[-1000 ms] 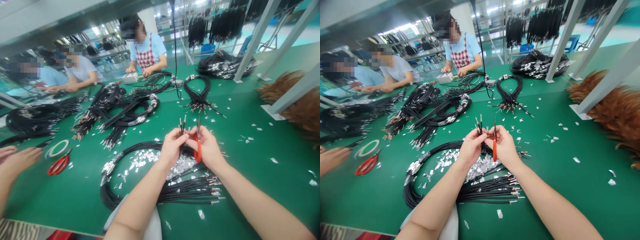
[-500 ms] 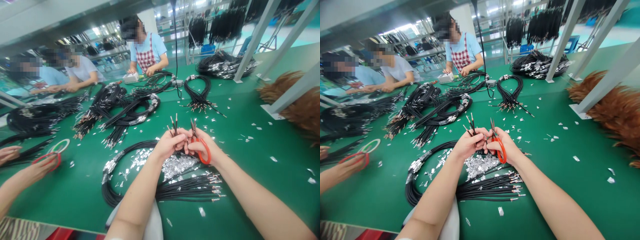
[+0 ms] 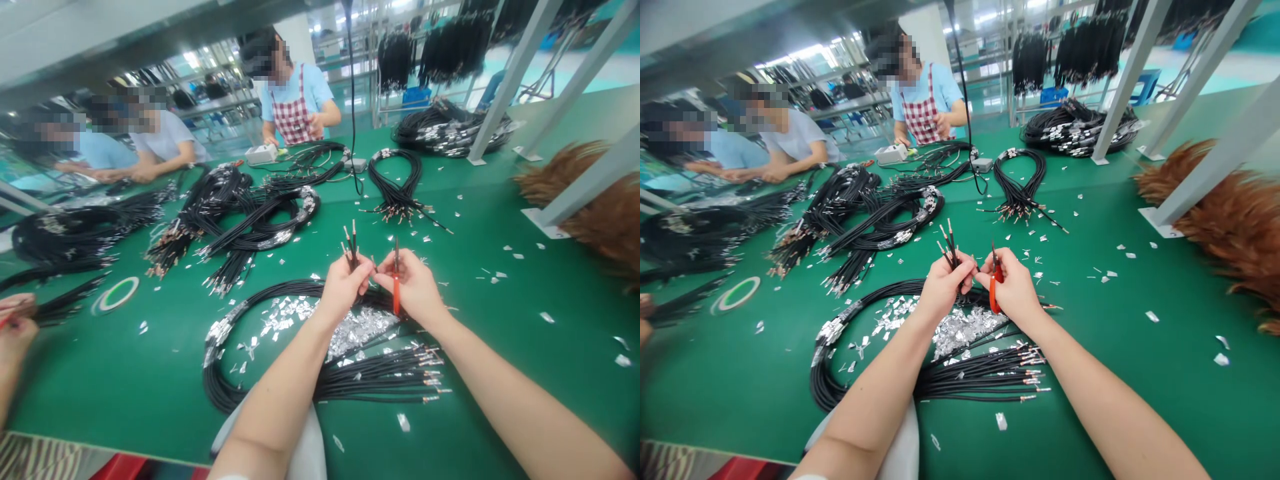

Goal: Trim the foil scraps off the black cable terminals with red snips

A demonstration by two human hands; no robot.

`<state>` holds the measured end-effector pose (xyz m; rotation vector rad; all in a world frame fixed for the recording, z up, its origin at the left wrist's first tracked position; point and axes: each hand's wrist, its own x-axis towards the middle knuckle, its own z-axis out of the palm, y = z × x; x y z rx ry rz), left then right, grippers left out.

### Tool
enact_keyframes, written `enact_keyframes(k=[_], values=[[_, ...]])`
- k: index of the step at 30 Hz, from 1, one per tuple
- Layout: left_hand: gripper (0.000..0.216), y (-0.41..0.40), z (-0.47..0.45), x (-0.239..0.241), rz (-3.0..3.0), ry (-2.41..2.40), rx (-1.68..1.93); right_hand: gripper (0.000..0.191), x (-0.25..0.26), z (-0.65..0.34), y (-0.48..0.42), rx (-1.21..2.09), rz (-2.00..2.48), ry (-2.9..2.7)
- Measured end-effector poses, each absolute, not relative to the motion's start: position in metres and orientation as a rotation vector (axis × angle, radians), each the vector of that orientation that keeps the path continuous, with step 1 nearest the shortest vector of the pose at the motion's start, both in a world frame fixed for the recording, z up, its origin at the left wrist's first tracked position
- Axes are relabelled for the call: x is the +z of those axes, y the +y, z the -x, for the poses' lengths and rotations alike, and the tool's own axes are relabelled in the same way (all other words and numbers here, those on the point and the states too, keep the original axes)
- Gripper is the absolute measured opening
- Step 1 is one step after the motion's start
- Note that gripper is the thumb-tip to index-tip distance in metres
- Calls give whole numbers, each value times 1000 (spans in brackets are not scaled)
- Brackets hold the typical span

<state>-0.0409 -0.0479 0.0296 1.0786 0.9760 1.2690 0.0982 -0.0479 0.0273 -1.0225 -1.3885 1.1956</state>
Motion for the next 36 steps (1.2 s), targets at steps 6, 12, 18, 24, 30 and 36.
enact_keyframes(k=[6,12,18,24,30,36], values=[[19,-44,44,28,-1007,800,1121,24,24,-109,-46,714,1311,-1719],[25,-43,48,32,-823,724,985,25,43,-117,-52,493,1239,-1864],[23,-44,42,33,-802,774,1192,36,60,-115,-68,1094,1177,-1849],[18,-42,41,32,-814,825,1394,41,52,-105,-68,1423,1263,-1725],[16,-45,38,31,-916,847,1422,35,48,-106,-67,1586,1186,-1586],[13,-45,38,28,-936,854,1426,33,47,-102,-72,1644,1060,-1446]])
